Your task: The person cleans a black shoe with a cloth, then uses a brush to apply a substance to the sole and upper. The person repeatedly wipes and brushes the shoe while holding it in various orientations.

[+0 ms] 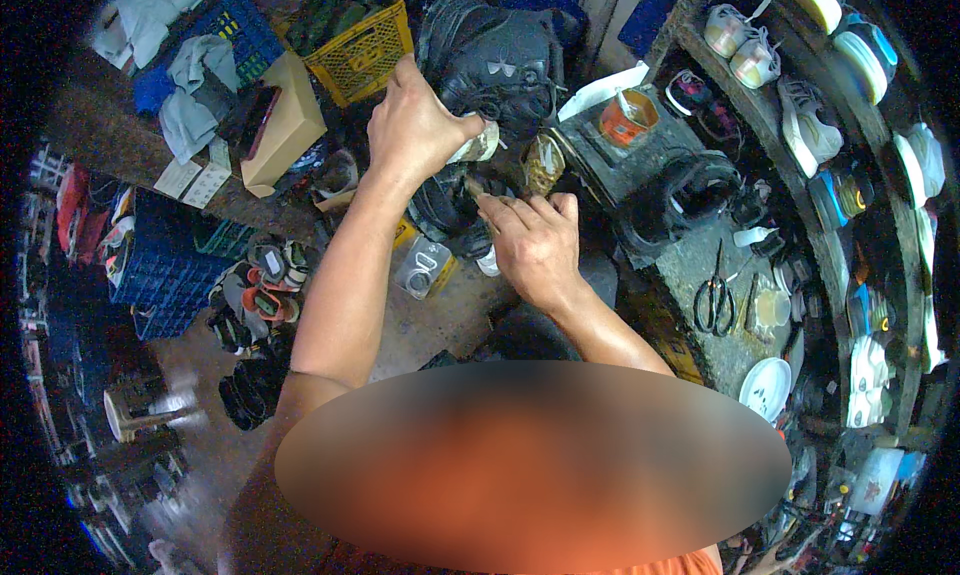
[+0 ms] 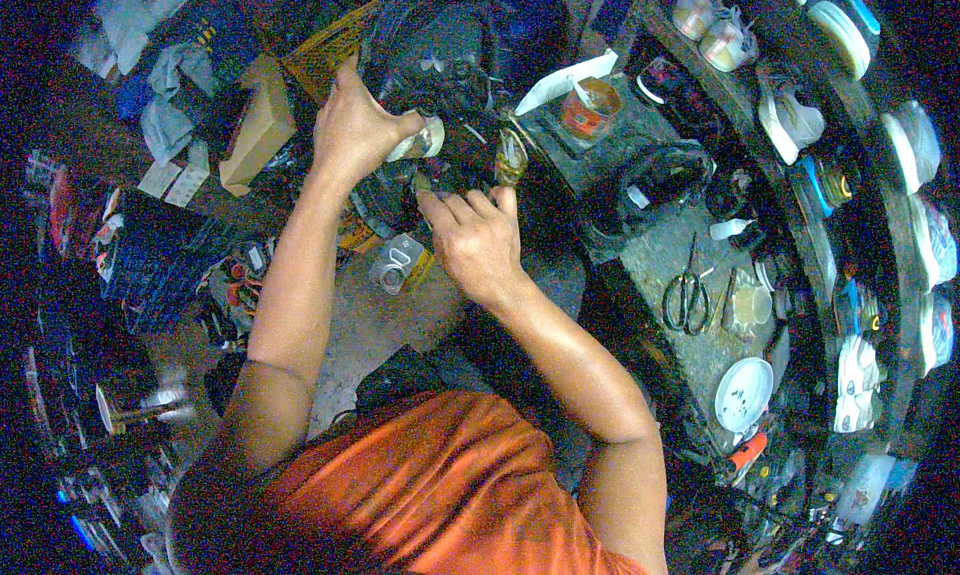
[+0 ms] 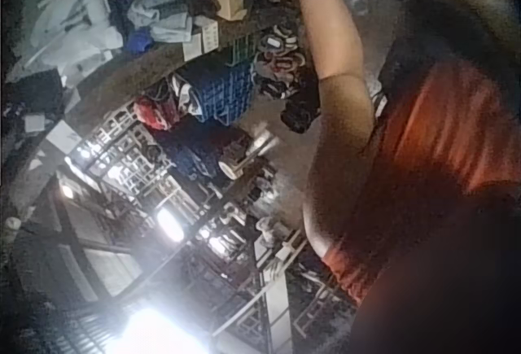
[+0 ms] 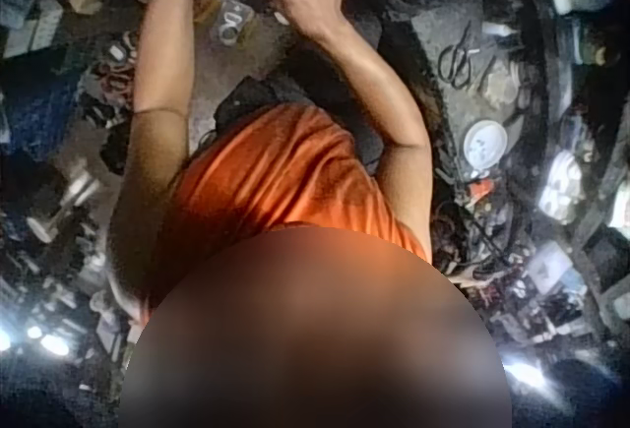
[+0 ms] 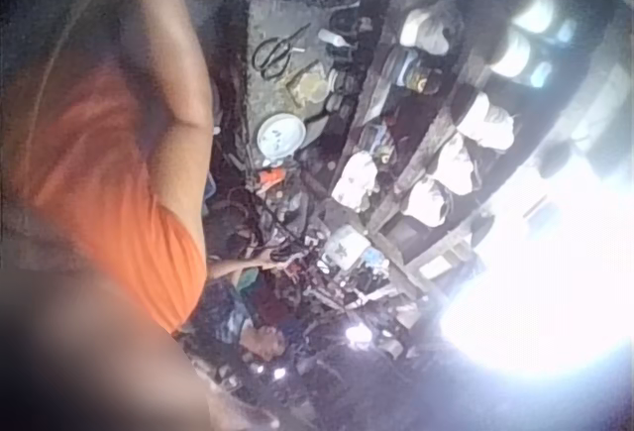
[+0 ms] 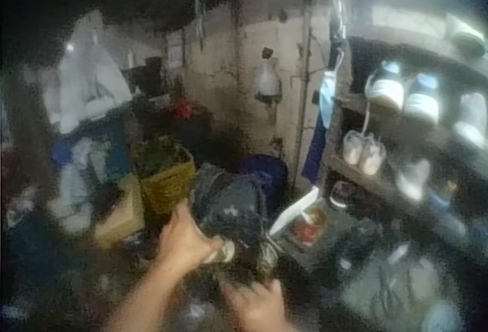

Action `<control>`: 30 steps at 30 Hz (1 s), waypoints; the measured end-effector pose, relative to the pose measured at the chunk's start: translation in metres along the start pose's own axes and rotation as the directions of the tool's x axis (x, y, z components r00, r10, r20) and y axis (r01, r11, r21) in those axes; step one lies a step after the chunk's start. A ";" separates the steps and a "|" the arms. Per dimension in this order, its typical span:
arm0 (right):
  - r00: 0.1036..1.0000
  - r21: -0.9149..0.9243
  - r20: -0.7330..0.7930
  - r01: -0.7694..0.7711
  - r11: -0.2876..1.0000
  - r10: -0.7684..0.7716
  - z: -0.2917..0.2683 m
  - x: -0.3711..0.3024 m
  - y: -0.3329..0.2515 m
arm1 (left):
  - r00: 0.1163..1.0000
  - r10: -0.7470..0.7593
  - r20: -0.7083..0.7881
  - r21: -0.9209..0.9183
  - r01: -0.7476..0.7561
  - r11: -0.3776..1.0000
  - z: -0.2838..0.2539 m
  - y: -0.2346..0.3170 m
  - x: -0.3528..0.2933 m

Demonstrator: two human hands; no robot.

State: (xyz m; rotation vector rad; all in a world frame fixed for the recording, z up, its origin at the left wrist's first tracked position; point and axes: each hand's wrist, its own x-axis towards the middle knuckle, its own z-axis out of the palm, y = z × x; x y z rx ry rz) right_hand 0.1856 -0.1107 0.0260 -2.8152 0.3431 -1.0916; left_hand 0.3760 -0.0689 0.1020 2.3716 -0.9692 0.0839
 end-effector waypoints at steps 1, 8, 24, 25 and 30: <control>1.000 0.018 -0.014 0.009 1.000 -0.009 -0.002 0.002 0.000 | 1.000 0.016 -0.014 0.003 -0.016 1.000 -0.001 0.000 -0.001; 0.996 0.226 0.065 -0.079 0.971 0.066 -0.003 0.019 0.010 | 0.992 0.023 -0.126 -0.024 -0.027 0.999 -0.009 0.008 -0.013; 0.994 0.345 0.102 -0.069 0.936 0.036 -0.009 0.028 0.012 | 0.953 0.156 -0.261 -0.165 -0.203 0.965 -0.022 0.009 -0.035; 0.992 0.360 0.121 -0.070 0.930 0.028 -0.008 0.027 0.011 | 0.946 0.174 -0.273 -0.176 -0.227 0.958 -0.021 0.009 -0.037; 0.924 0.578 0.170 -0.375 0.725 0.343 0.001 0.020 0.005 | 0.934 0.228 -0.274 -0.190 -0.285 0.940 -0.018 0.010 -0.038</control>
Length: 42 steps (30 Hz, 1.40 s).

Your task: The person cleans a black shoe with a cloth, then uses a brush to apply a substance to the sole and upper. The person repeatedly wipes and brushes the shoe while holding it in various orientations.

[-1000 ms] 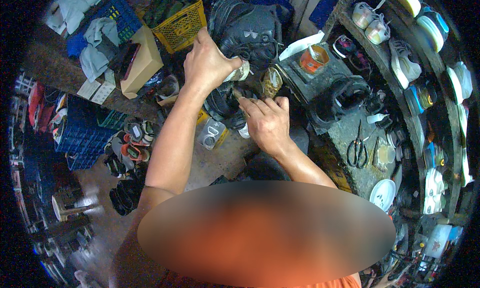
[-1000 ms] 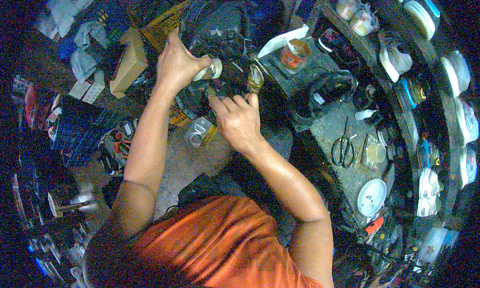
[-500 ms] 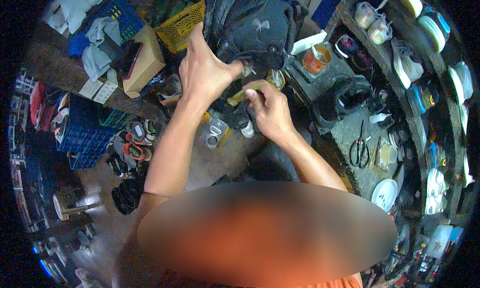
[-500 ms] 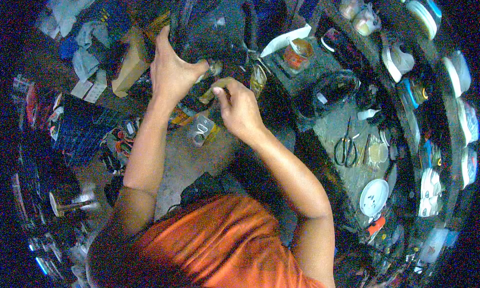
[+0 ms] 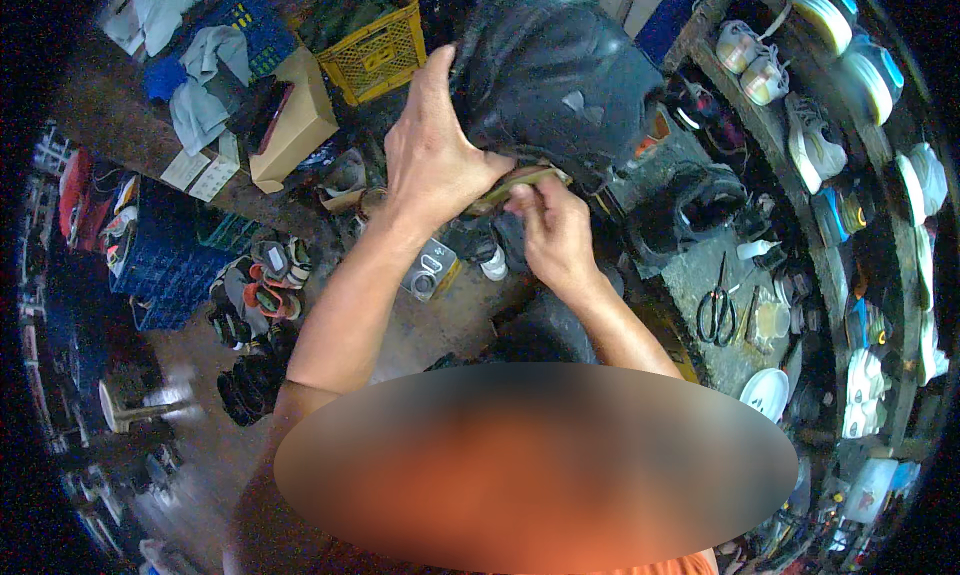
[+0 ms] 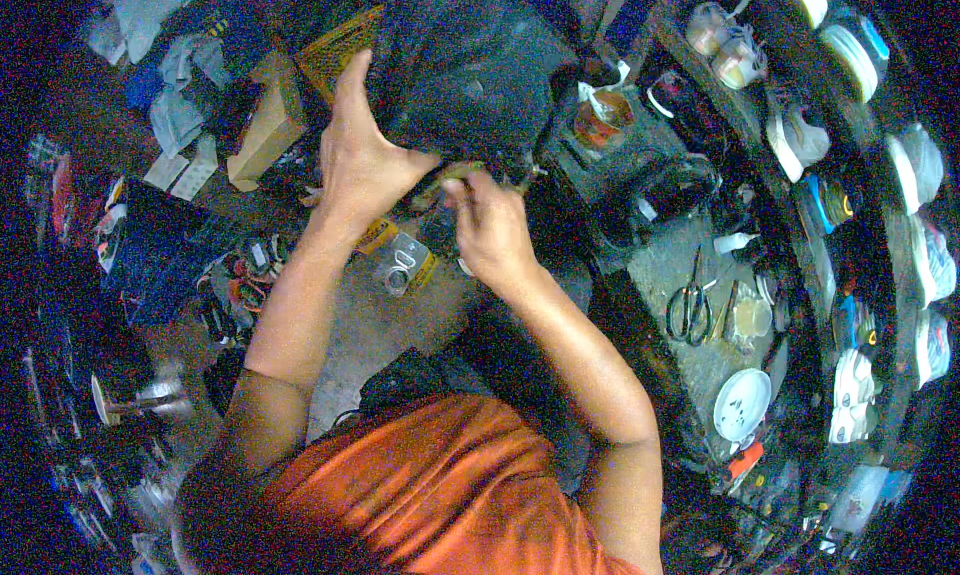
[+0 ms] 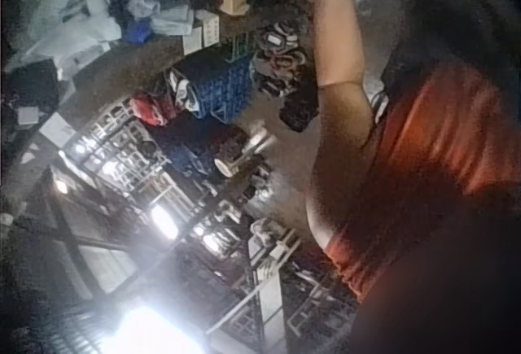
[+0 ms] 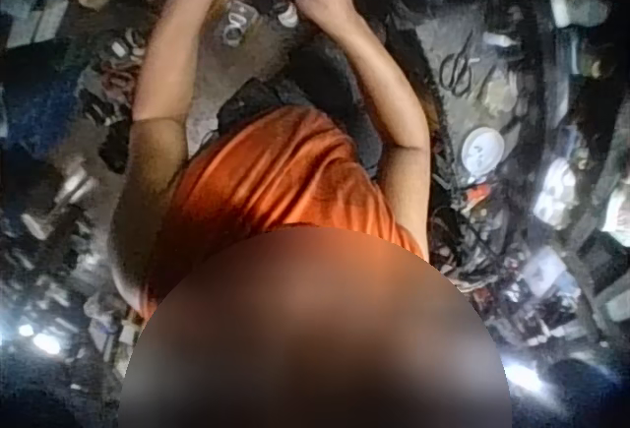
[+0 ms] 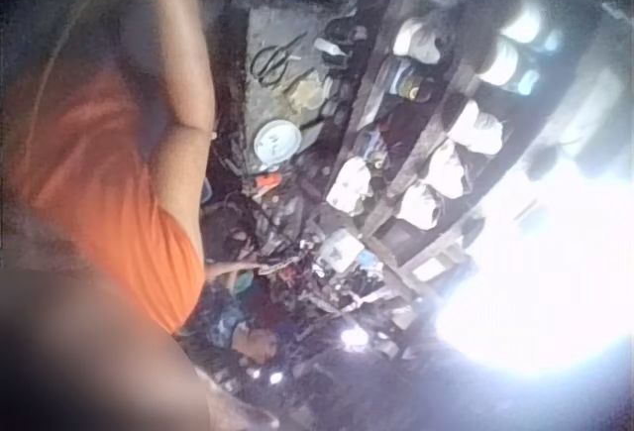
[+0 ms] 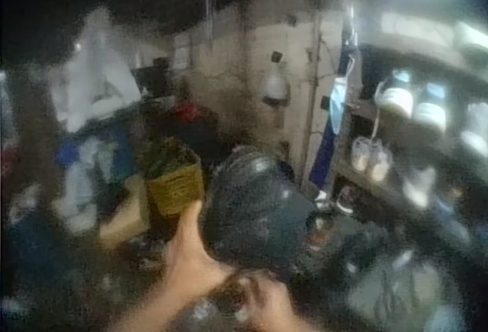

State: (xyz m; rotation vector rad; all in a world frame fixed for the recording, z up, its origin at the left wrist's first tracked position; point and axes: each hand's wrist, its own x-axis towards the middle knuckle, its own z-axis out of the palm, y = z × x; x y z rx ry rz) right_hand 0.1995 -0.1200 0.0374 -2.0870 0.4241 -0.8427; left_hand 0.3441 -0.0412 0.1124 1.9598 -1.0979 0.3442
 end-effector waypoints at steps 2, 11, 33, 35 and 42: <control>0.996 0.059 -0.091 0.013 0.998 -0.007 0.000 -0.005 0.001 | 1.000 -0.020 0.022 -0.011 0.020 1.000 -0.001 -0.001 0.001; 0.937 -0.050 0.056 0.346 0.937 -0.344 -0.005 -0.003 0.010 | 0.999 0.023 0.022 -0.003 -0.023 1.000 -0.009 0.002 0.002; 0.931 0.694 -0.246 -0.023 0.719 0.268 -0.028 -0.041 -0.030 | 0.988 -0.143 -0.058 -0.454 0.101 0.885 -0.024 -0.045 -0.023; 0.962 0.355 -0.273 0.088 0.931 0.012 -0.040 -0.040 -0.030 | 0.991 -0.131 -0.003 -0.493 0.112 0.863 -0.024 -0.046 -0.027; 0.919 0.010 0.016 0.393 0.920 -0.393 -0.054 -0.023 -0.024 | 0.936 -0.216 0.278 -0.765 0.351 0.540 -0.013 -0.026 -0.031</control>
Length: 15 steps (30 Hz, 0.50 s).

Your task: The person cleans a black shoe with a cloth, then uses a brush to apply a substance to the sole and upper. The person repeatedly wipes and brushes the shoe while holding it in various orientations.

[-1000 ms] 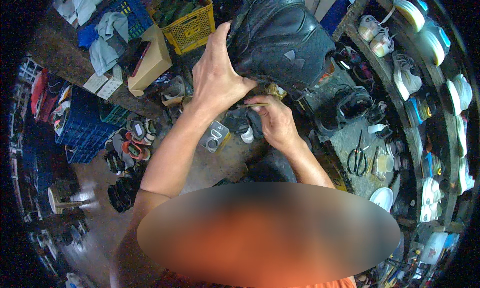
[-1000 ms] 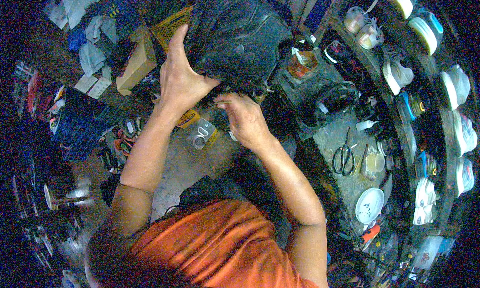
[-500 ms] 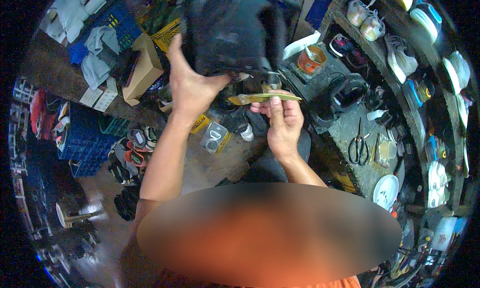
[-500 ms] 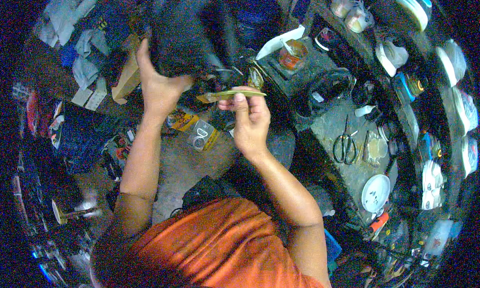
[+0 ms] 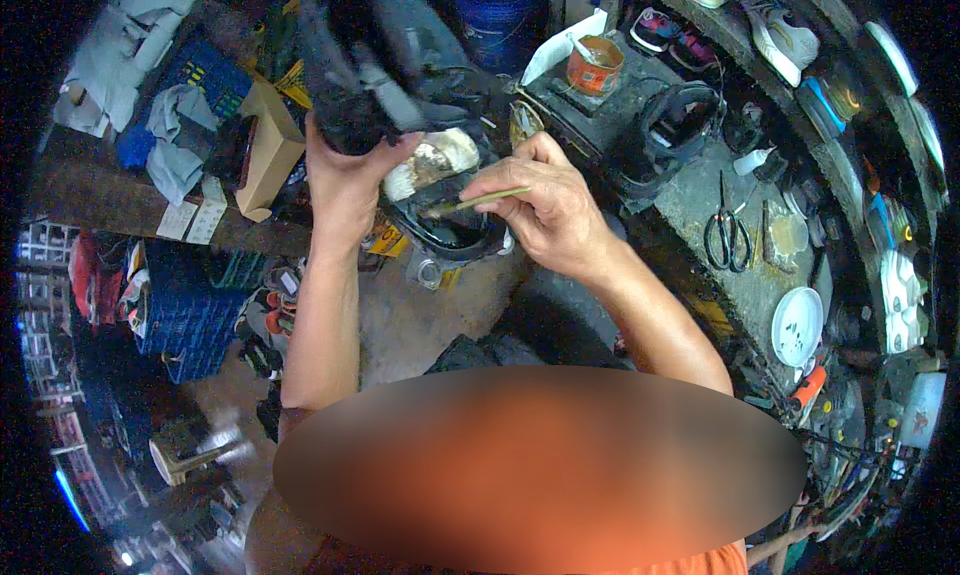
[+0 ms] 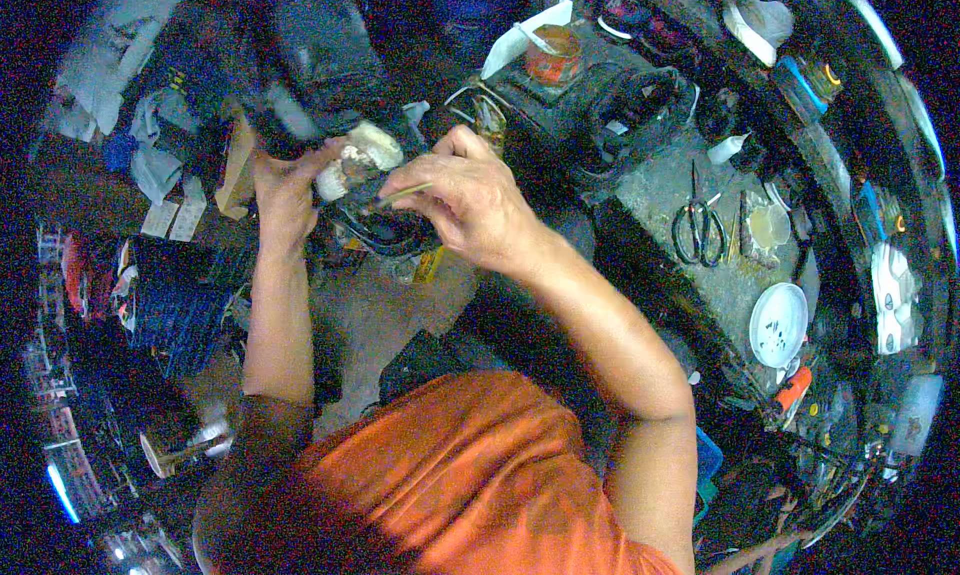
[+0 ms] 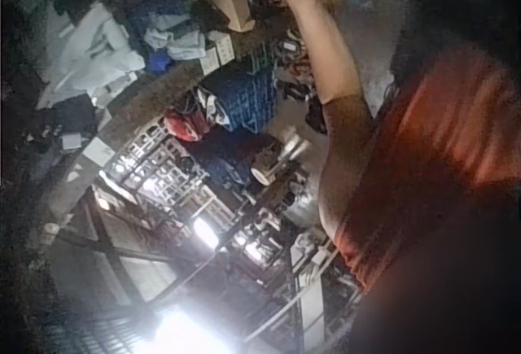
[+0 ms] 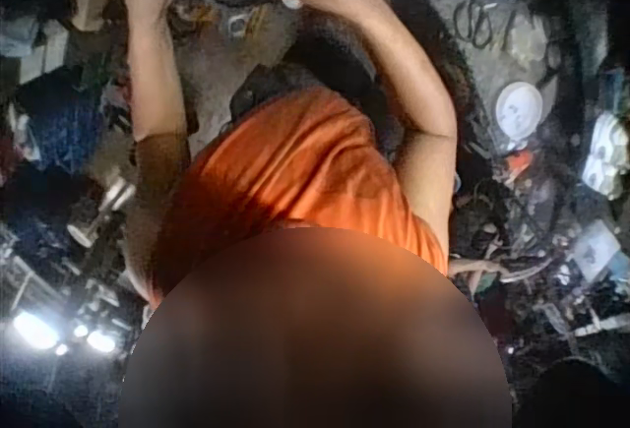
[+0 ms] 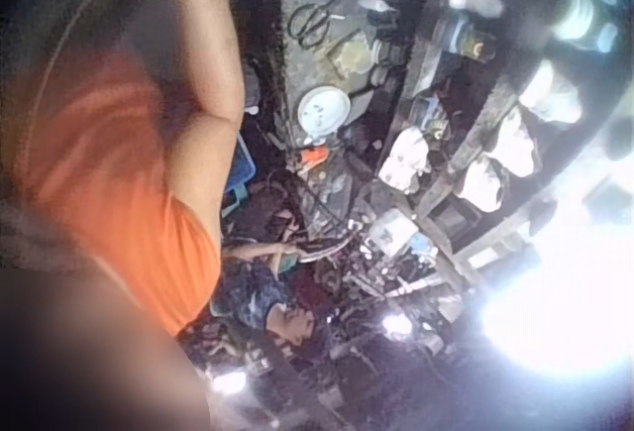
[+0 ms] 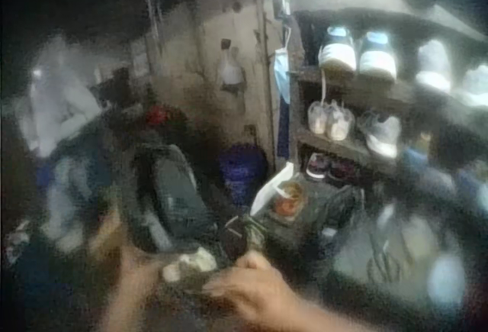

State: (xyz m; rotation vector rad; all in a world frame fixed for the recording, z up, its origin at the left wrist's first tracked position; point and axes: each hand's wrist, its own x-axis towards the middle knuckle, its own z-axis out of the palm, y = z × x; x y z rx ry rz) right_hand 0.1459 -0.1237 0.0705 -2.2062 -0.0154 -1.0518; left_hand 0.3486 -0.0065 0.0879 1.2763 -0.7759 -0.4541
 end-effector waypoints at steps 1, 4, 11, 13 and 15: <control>0.998 -0.019 0.065 -0.008 1.000 0.009 -0.004 0.001 0.001 | 0.999 -0.030 0.014 0.034 0.030 0.999 0.002 0.002 -0.001; 0.987 -0.039 0.158 -0.001 0.999 0.007 -0.012 0.002 0.001 | 0.998 -0.006 0.059 0.009 0.006 1.000 0.008 0.005 -0.008; 0.997 -0.138 0.068 0.053 0.989 -0.044 -0.009 -0.014 -0.006 | 0.994 -0.100 0.052 0.017 0.099 0.995 0.008 -0.006 -0.011; 0.981 -0.089 0.183 -0.053 0.995 0.068 -0.005 -0.021 -0.005 | 0.994 -0.087 0.070 0.033 0.085 0.996 0.007 -0.009 -0.011; 0.992 -0.026 0.060 -0.107 0.994 0.108 0.003 -0.024 0.000 | 0.993 -0.070 0.096 0.054 0.065 0.996 0.008 -0.012 -0.012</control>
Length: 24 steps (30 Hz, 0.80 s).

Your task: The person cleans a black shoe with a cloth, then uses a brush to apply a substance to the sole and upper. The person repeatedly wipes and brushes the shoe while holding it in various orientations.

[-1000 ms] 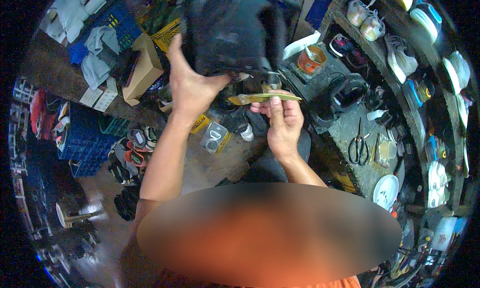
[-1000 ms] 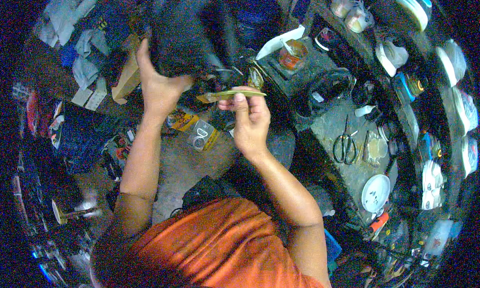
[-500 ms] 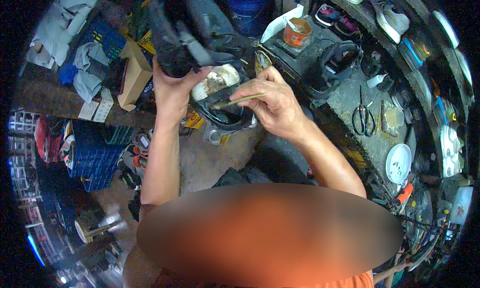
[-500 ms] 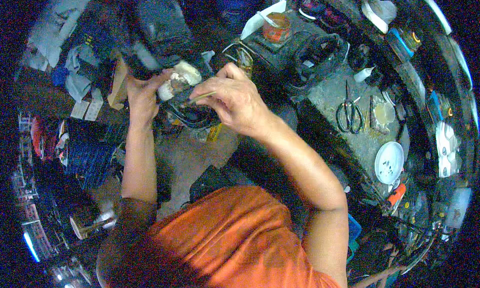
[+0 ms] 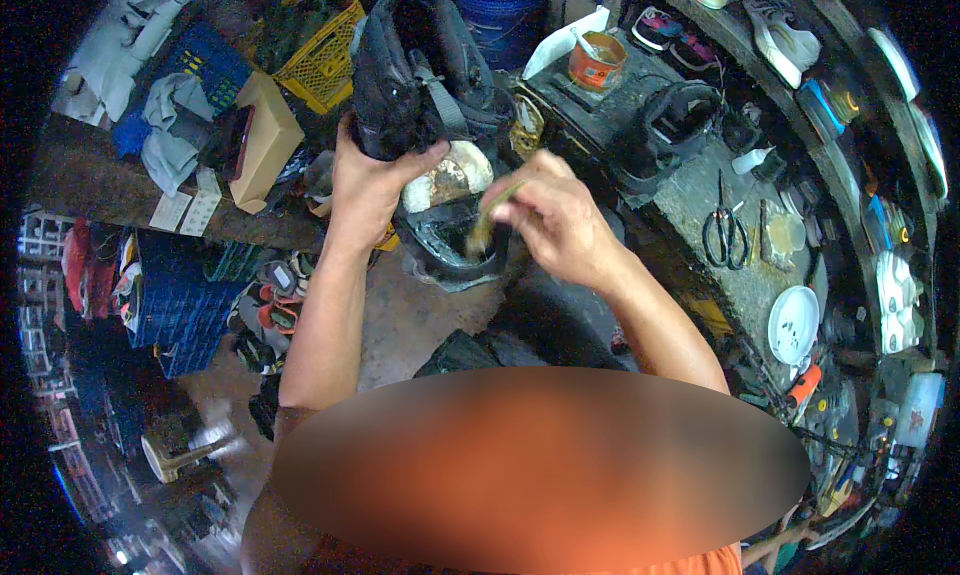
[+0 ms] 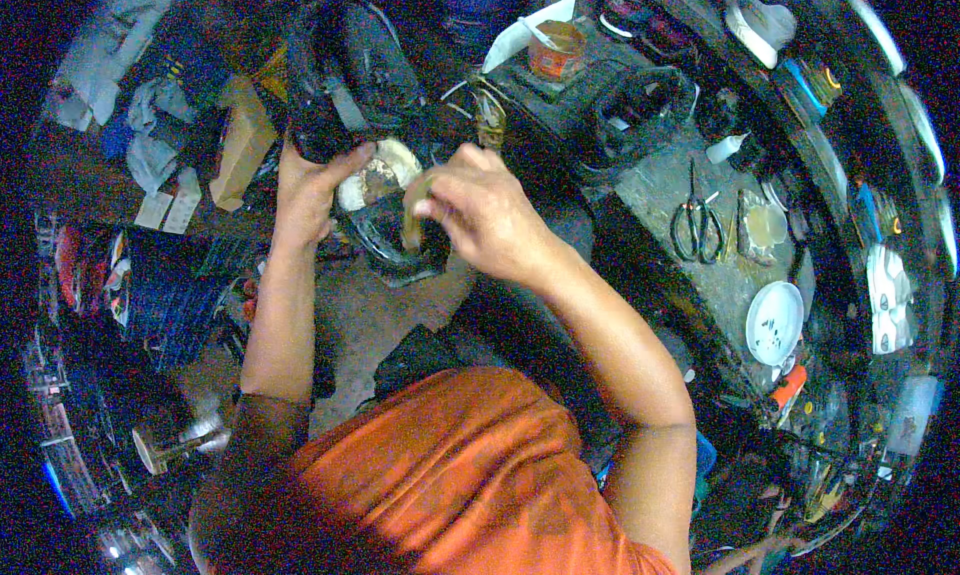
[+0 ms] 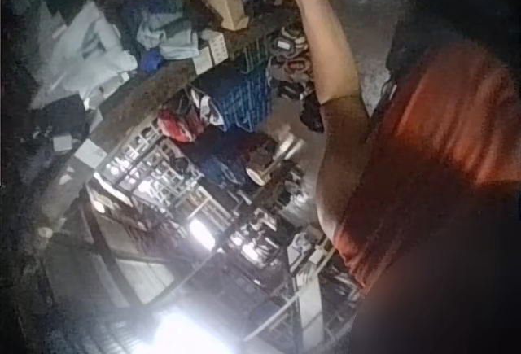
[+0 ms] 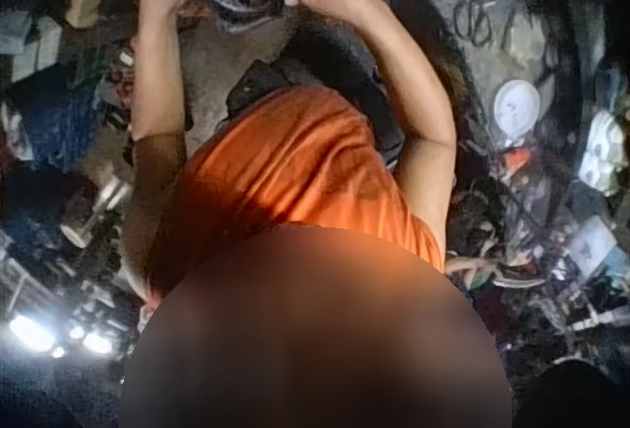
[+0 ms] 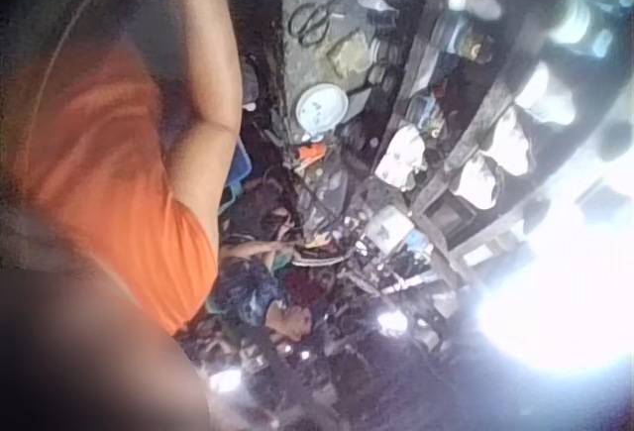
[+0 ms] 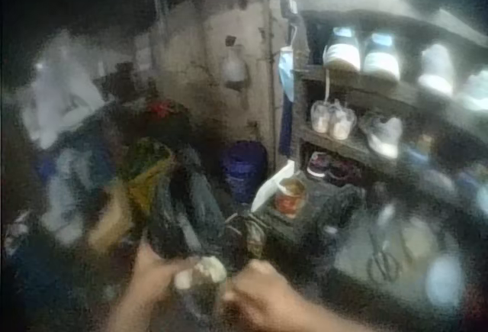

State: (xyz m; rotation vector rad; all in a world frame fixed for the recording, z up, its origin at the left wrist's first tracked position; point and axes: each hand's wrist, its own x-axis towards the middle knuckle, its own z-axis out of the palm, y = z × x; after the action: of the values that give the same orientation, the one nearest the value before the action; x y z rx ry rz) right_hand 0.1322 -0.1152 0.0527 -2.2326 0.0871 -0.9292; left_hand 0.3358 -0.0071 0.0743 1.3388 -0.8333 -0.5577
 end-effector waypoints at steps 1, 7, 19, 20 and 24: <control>0.990 0.025 -0.139 -0.033 0.999 0.036 0.006 0.000 0.002 | 1.000 -0.030 0.002 -0.042 0.030 0.999 0.001 -0.002 0.000; 0.991 0.020 -0.113 0.077 0.997 -0.075 0.018 -0.012 0.003 | 0.994 -0.108 -0.022 -0.101 0.105 0.989 -0.002 -0.009 0.001; 0.861 -0.224 -0.507 -0.154 0.962 0.020 -0.066 0.029 0.029 | 0.923 -0.315 -0.220 -0.286 0.248 0.926 -0.051 -0.056 0.018; 0.799 -0.222 -0.601 -0.170 0.960 0.002 -0.089 0.042 0.047 | 0.923 -0.295 -0.248 -0.304 0.214 0.928 -0.055 -0.059 0.022; 0.837 -0.518 -0.503 -0.491 0.701 0.215 -0.146 0.080 0.116 | 0.888 -0.236 -0.395 -0.329 0.103 0.939 -0.058 -0.069 0.029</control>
State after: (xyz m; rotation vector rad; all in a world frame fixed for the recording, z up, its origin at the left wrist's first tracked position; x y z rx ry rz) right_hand 0.1201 -0.3122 0.0984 -2.4113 1.1650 -1.2486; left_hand 0.4067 -0.0060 0.0120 1.1952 -0.2535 -0.4778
